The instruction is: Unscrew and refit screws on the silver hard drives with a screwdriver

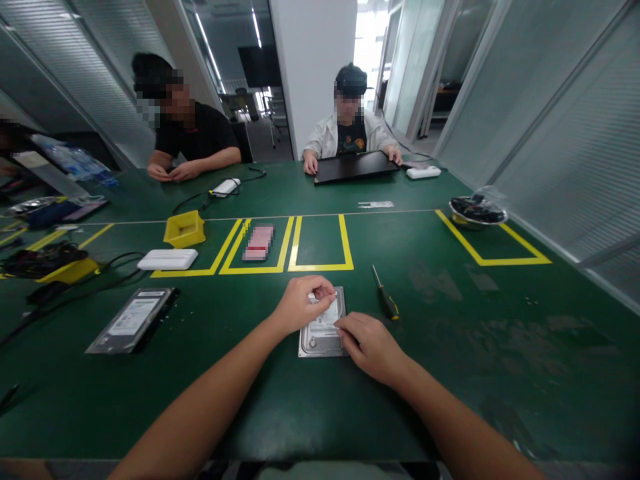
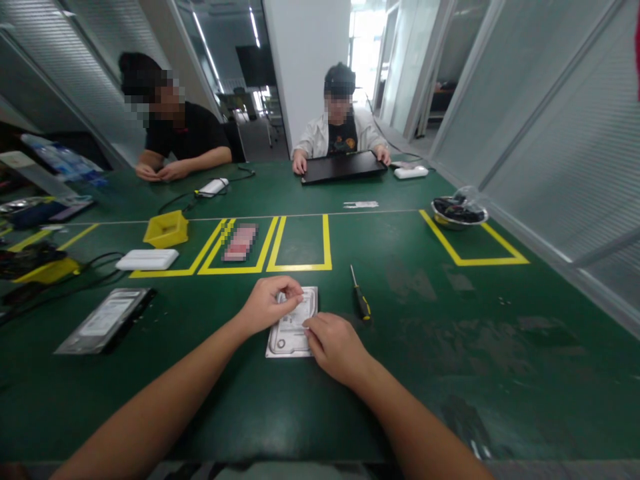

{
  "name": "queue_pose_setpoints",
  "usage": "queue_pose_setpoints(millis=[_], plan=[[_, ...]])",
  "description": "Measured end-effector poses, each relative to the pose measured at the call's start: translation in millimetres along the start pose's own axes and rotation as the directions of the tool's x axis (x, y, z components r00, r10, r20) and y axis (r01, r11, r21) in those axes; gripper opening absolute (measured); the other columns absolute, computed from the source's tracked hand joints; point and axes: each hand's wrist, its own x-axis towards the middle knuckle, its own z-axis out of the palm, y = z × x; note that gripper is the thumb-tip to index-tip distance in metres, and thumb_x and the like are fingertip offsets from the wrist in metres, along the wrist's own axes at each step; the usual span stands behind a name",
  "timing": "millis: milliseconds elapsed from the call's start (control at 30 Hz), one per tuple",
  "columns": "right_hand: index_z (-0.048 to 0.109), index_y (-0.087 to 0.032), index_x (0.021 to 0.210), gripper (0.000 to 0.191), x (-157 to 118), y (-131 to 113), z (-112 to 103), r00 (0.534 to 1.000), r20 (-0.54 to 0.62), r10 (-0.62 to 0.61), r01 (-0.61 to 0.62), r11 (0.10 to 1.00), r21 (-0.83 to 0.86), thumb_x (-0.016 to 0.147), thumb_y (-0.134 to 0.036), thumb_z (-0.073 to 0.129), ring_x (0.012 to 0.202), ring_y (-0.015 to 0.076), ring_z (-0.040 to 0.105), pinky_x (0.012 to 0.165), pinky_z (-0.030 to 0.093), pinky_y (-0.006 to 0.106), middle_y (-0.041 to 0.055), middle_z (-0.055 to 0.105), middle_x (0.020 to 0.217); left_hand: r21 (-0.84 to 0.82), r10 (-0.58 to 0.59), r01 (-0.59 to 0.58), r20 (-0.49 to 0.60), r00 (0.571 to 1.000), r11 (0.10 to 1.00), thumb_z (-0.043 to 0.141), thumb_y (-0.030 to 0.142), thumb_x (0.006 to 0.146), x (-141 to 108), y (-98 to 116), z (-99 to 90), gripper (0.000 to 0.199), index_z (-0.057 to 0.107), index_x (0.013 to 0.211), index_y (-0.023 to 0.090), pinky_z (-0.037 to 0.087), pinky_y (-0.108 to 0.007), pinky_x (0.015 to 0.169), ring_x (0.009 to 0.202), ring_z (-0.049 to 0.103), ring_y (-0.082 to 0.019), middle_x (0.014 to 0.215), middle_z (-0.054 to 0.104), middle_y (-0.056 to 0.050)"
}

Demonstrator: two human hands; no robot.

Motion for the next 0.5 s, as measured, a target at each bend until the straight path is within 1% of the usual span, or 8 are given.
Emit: queue_pose_setpoints(millis=[167,267,367,500], plan=[[0.064,-0.015,0.101,0.019,-0.8,0.4,-0.9,1.000,0.000,-0.009,0.009,1.000,-0.026,0.094,-0.016,0.047,0.082,0.0192,0.059,0.076,0.045,0.031,0.0076,0.065,0.088,0.051,-0.012,0.012,-0.012,1.000,0.999,0.060,0.013,0.080,9.5,-0.9,-1.4,0.007,0.066,0.081,0.014,0.042,-0.021,0.061,0.063,0.056,-0.010,0.069,0.064,0.001],[0.064,-0.015,0.100,0.018,-0.5,0.6,-1.3,1.000,0.009,-0.016,0.016,0.999,-0.036,0.093,-0.015,0.048,0.082,0.0194,0.059,0.076,0.045,0.031,0.0076,0.065,0.088,0.099,0.032,-0.032,0.002,0.999,0.995,0.057,0.014,0.083,15.4,-6.6,0.0,0.008,0.065,0.084,0.014,0.043,-0.023,0.063,0.066,0.057,-0.011,0.073,0.064,0.000],[0.064,-0.015,0.099,0.017,-0.4,0.1,-2.6,1.000,0.018,-0.019,0.020,0.999,-0.044,0.092,-0.015,0.049,0.082,0.0194,0.059,0.076,0.044,0.031,0.0077,0.065,0.089,0.151,0.073,-0.081,0.059,0.996,0.985,0.055,0.015,0.087,22.8,-11.7,1.1,0.009,0.063,0.088,0.015,0.043,-0.025,0.066,0.070,0.057,-0.013,0.079,0.065,-0.002],[0.064,-0.016,0.097,0.016,-1.8,-0.4,-4.8,0.999,0.040,-0.017,0.019,0.998,-0.060,0.092,-0.015,0.049,0.081,0.0188,0.059,0.076,0.044,0.030,0.0068,0.065,0.088,0.228,0.102,-0.140,0.170,0.980,0.963,0.053,0.014,0.088,33.7,-14.2,2.0,0.009,0.062,0.090,0.015,0.043,-0.027,0.071,0.077,0.058,-0.016,0.084,0.065,-0.003]])
